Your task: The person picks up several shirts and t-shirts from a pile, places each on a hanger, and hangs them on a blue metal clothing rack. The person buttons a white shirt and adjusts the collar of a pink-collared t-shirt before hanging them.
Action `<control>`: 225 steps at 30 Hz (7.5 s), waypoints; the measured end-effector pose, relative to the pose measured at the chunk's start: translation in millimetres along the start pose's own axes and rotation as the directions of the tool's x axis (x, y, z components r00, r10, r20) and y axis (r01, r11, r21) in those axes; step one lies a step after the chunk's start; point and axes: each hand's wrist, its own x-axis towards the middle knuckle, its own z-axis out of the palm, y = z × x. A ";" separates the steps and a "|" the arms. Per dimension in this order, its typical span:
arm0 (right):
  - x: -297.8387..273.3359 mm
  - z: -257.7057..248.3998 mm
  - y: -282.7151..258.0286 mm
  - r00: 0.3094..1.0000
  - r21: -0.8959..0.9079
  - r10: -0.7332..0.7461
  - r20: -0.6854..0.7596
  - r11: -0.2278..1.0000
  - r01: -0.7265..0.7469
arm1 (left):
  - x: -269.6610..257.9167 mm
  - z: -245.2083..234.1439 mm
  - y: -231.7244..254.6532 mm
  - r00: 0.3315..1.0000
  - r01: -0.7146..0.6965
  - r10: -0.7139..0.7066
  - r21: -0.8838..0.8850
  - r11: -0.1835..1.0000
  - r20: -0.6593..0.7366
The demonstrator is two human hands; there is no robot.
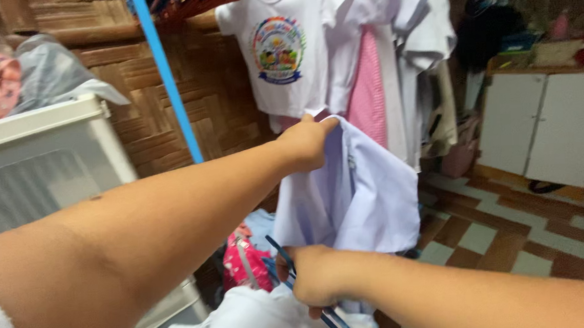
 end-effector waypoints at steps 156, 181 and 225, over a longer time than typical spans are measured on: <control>-217.7 -451.1 159.6 0.618 -0.217 -0.235 -0.750 0.970 0.105 | 142.9 -97.1 193.0 0.774 -0.239 -0.137 -0.484 0.842 -0.619; -58.0 -487.0 143.2 0.386 -0.457 -0.473 -0.792 0.879 0.138 | 220.4 -84.2 24.4 0.397 -0.187 0.137 0.067 0.980 -0.908; 86.5 -684.6 195.0 0.278 -0.471 -0.528 -0.802 0.847 0.248 | 716.0 -146.1 -75.7 0.797 0.061 -0.555 -0.882 0.468 -0.239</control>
